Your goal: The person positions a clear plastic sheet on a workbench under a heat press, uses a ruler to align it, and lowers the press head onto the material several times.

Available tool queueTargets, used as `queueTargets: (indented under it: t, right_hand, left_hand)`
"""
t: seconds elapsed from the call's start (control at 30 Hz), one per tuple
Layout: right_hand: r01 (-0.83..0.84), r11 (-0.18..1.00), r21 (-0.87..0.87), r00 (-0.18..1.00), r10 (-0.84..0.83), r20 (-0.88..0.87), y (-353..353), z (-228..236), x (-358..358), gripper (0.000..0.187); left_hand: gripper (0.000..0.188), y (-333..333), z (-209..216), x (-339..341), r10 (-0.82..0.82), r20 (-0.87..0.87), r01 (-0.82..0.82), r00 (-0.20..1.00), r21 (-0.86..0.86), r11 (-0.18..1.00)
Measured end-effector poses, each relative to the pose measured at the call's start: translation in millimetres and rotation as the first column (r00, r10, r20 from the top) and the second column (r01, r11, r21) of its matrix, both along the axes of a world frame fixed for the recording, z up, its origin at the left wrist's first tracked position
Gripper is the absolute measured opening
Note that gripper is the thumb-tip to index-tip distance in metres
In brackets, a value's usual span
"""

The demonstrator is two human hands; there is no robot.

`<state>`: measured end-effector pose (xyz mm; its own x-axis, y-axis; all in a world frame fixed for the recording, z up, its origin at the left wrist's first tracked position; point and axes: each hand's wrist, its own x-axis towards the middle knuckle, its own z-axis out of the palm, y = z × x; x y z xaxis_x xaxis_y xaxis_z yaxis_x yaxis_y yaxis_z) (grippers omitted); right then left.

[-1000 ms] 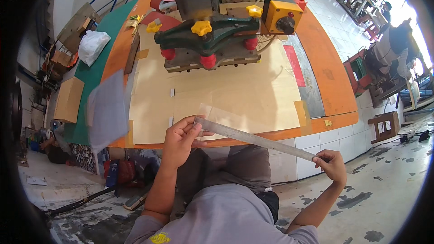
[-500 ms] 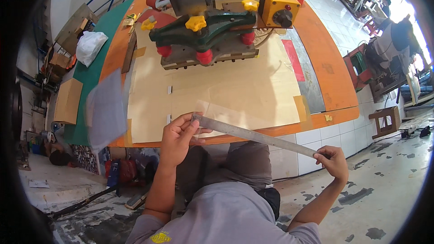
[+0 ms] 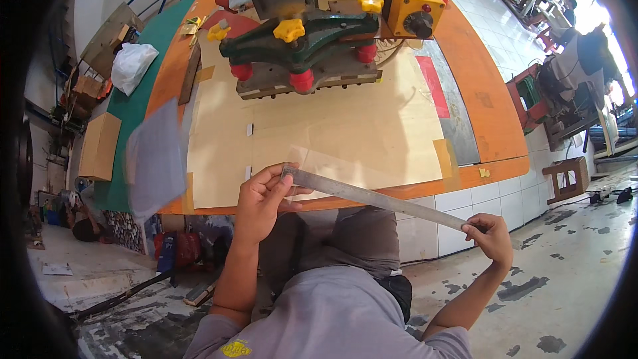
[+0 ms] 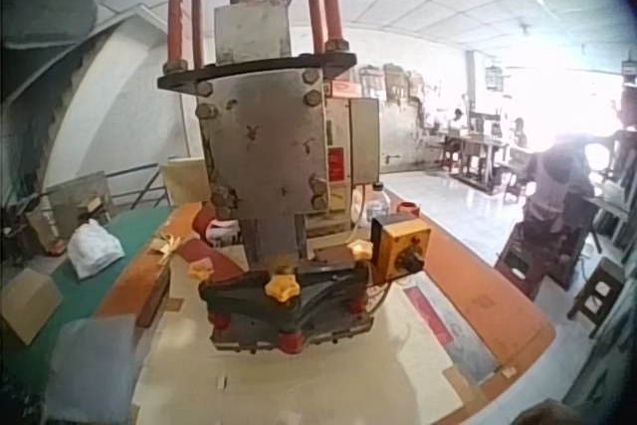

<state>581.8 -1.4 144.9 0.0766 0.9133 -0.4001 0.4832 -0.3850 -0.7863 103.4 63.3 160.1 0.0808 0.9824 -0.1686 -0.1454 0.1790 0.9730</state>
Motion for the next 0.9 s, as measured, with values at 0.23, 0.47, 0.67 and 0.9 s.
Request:
queueTargets:
  t: [0.23,0.47,0.67,0.9]
  right_hand:
    - [-0.009,0.998,0.062,1.000,0.011,-0.027,-2.5,-7.5,17.6,0.014]
    - [0.115,0.988,0.107,0.985,-0.100,-0.137,-17.4,-16.3,51.3,0.012]
    - [0.053,0.999,-0.003,0.999,-0.053,-0.010,0.3,-13.6,29.0,0.012]
    - [0.057,0.998,-0.023,0.993,-0.054,0.103,-4.4,0.0,33.1,0.016]
  left_hand:
    - [0.035,7.2,4.1,0.6,-0.071,-0.002,0.071,0.998,0.016,0.997]
    - [0.039,63.7,-3.7,7.1,0.042,0.085,-0.038,0.995,-0.040,0.998]
    - [0.052,74.3,-38.6,14.2,0.439,-0.422,-0.141,0.793,0.574,0.807]
    - [0.018,-60.5,3.6,-18.1,0.025,-0.788,-0.113,0.615,-0.056,0.992]
